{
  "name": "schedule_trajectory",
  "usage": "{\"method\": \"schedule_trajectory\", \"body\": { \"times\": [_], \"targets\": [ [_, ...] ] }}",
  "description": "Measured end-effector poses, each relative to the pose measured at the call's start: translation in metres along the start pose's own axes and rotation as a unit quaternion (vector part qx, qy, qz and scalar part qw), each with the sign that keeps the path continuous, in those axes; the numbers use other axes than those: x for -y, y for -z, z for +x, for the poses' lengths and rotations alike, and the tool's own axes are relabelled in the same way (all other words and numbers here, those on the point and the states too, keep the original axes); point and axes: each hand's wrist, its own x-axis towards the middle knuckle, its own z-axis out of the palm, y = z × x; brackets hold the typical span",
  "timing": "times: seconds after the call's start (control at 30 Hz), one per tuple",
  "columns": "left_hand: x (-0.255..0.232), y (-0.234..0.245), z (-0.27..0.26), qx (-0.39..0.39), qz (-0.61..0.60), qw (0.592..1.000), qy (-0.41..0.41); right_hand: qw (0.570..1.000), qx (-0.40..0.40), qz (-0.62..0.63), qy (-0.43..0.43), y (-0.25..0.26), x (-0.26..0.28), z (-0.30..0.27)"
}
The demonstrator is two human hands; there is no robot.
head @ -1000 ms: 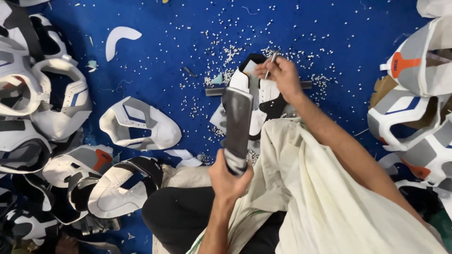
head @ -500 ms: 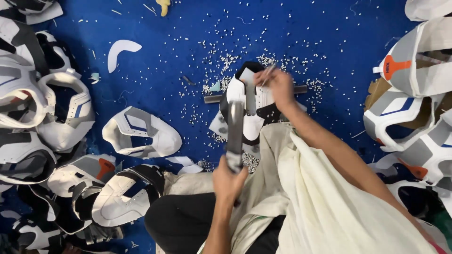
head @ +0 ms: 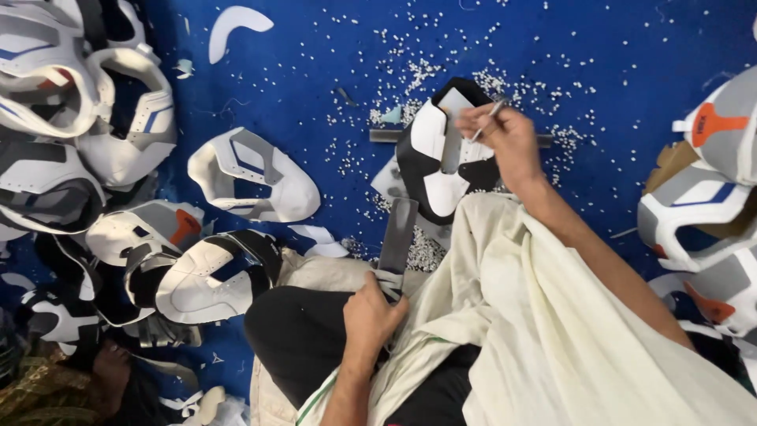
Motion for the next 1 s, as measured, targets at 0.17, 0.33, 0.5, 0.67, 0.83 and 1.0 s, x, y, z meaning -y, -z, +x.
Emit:
{"method": "schedule_trajectory", "body": {
  "times": [0.17, 0.33, 0.5, 0.67, 0.83, 1.0],
  "targets": [
    [-0.002, 0.0, 0.001, 0.03, 0.022, 0.999, 0.019, 0.987, 0.157, -0.029, -0.027, -0.038, -0.022, 0.011],
    [-0.003, 0.005, 0.004, 0.038, 0.01, 0.999, 0.031, 0.962, 0.219, -0.151, -0.058, -0.035, -0.058, 0.018],
    [0.002, 0.007, -0.006, 0.047, -0.044, 0.997, 0.047, 0.966, 0.194, -0.168, -0.031, -0.038, -0.053, 0.009],
    [-0.009, 0.021, -0.04, 0.008, -0.277, 0.959, 0.06, 0.944, 0.195, -0.25, 0.091, -0.038, -0.059, -0.005],
    [-0.049, 0.093, -0.061, -0.054, -0.325, 0.944, 0.001, 0.922, 0.2, -0.306, 0.126, -0.05, -0.033, -0.022],
    [-0.041, 0.046, -0.021, -0.282, -0.503, 0.74, -0.347, 0.891, 0.217, -0.333, 0.22, -0.045, -0.036, -0.017]
  ]
}}
